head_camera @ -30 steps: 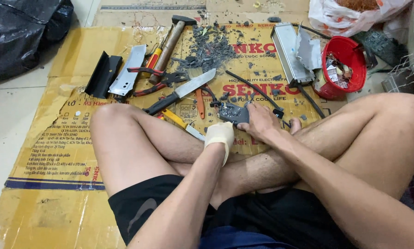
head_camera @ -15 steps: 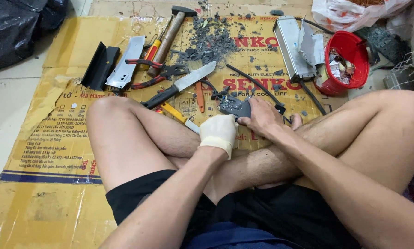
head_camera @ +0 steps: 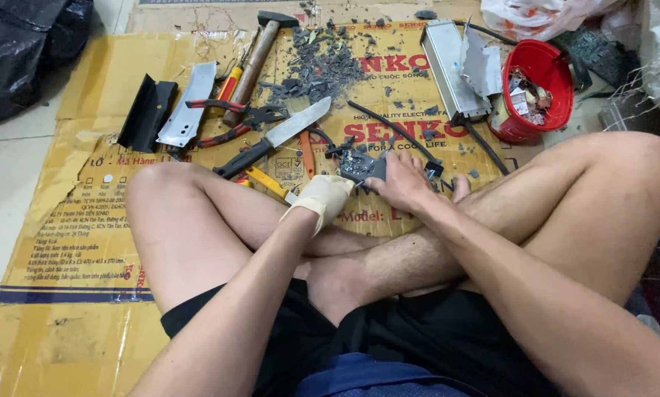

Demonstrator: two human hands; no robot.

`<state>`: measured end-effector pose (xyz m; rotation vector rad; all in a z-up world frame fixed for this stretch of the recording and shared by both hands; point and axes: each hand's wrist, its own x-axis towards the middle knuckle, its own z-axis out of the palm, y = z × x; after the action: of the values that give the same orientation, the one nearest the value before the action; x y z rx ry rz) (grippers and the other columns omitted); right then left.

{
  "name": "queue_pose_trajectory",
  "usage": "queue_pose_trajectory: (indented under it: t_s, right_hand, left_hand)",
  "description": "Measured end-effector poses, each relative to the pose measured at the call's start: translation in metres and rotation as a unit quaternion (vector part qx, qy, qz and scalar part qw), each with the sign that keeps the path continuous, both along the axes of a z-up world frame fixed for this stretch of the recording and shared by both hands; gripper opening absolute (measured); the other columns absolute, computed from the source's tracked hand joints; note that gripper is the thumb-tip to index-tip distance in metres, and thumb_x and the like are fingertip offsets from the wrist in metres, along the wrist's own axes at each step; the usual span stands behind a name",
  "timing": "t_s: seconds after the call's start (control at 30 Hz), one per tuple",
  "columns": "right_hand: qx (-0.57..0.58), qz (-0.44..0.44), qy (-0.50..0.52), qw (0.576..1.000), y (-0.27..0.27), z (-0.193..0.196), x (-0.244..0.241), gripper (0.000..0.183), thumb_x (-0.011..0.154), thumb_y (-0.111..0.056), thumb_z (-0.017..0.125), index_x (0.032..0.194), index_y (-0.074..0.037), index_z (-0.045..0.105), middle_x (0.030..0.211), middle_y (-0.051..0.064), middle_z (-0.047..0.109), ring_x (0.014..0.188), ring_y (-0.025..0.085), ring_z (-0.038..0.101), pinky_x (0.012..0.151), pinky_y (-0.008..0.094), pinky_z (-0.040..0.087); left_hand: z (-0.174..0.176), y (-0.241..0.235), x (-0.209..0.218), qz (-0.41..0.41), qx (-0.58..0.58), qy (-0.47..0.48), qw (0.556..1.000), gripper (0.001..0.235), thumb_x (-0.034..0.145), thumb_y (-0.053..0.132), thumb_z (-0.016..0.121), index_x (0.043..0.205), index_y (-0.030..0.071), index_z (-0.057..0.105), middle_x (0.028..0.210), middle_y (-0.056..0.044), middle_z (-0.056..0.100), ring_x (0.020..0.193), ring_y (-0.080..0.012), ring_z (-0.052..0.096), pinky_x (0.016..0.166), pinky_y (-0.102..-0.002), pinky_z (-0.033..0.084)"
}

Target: The person sits on the floor and uses a knife to scrape the outer insulation off a black cable. They hold the cable with one hand and scrape with the other, creating debris on the cardboard below.

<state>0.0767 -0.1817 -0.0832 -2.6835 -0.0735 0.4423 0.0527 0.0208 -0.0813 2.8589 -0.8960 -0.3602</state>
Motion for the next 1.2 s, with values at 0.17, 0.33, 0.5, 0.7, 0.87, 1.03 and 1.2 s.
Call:
queue_pose_trajectory:
  t_s: [0.17, 0.33, 0.5, 0.7, 0.87, 1.03, 1.2]
  right_hand:
    - [-0.039, 0.049, 0.021, 0.998, 0.009, 0.006, 0.005, 0.065, 0.095, -0.041, 0.066, 0.140, 0.000, 0.043, 0.141, 0.023, 0.044, 0.136, 0.048, 0.042, 0.107, 0.060, 0.044]
    - [-0.143, 0.103, -0.019, 0.984, 0.020, -0.020, 0.018, 0.065, 0.093, -0.041, 0.069, 0.135, 0.000, 0.042, 0.134, 0.021, 0.043, 0.129, 0.048, 0.047, 0.092, 0.065, 0.053]
    - [-0.163, 0.133, -0.010, 0.978, 0.012, -0.071, 0.051, 0.064, 0.092, -0.039, 0.070, 0.132, 0.002, 0.041, 0.130, 0.019, 0.042, 0.125, 0.050, 0.046, 0.087, 0.070, 0.052]
    - [-0.250, 0.168, -0.063, 0.951, 0.023, -0.016, 0.016, 0.061, 0.092, -0.036, 0.069, 0.135, -0.002, 0.041, 0.131, 0.015, 0.043, 0.129, 0.038, 0.044, 0.089, 0.055, 0.057]
    - [-0.059, 0.155, 0.024, 0.986, 0.004, 0.050, 0.000, 0.093, 0.074, -0.054, 0.084, 0.136, 0.005, 0.048, 0.128, 0.030, 0.055, 0.129, 0.052, 0.050, 0.101, 0.061, 0.049]
    - [-0.010, 0.104, 0.026, 0.994, -0.013, 0.062, -0.016, 0.076, 0.089, -0.048, 0.071, 0.139, 0.005, 0.050, 0.133, 0.029, 0.055, 0.132, 0.045, 0.051, 0.106, 0.055, 0.047]
    - [-0.035, 0.103, -0.010, 0.994, -0.010, 0.053, -0.015, 0.075, 0.089, -0.049, 0.071, 0.137, 0.005, 0.053, 0.132, 0.028, 0.056, 0.130, 0.044, 0.052, 0.108, 0.056, 0.045]
  left_hand:
    - [-0.014, 0.013, 0.003, -0.031, 0.018, -0.054, 0.998, 0.020, 0.086, 0.010, 0.066, 0.106, 0.013, 0.067, 0.097, -0.008, 0.075, 0.099, -0.0323, 0.073, 0.083, -0.046, 0.060]
    - [-0.011, 0.011, 0.004, -0.042, 0.020, -0.055, 0.997, 0.021, 0.086, 0.011, 0.068, 0.107, 0.010, 0.068, 0.095, -0.009, 0.074, 0.096, -0.0336, 0.073, 0.081, -0.048, 0.060]
    - [-0.008, 0.007, 0.002, -0.027, 0.013, -0.052, 0.998, 0.018, 0.091, 0.010, 0.061, 0.107, 0.011, 0.070, 0.098, -0.010, 0.076, 0.098, -0.0331, 0.074, 0.084, -0.048, 0.060]
    - [0.016, 0.006, -0.003, -0.010, 0.040, -0.035, 0.999, 0.021, 0.097, 0.011, 0.054, 0.110, 0.009, 0.071, 0.104, -0.009, 0.077, 0.104, -0.0303, 0.073, 0.090, -0.045, 0.058]
    - [-0.012, -0.018, 0.011, 0.190, -0.073, 0.122, 0.971, 0.047, 0.105, 0.040, 0.039, 0.113, 0.010, 0.076, 0.116, -0.015, 0.075, 0.115, -0.0345, 0.070, 0.101, -0.050, 0.054]
    - [0.096, -0.014, -0.053, 0.310, -0.148, 0.184, 0.921, 0.040, 0.098, 0.044, 0.044, 0.126, 0.031, 0.070, 0.125, 0.000, 0.073, 0.122, -0.0267, 0.066, 0.106, -0.042, 0.051]
    - [0.079, -0.025, -0.036, 0.340, -0.096, 0.154, 0.923, 0.036, 0.091, 0.053, 0.047, 0.120, 0.050, 0.069, 0.116, 0.011, 0.074, 0.115, -0.0187, 0.069, 0.100, -0.037, 0.054]
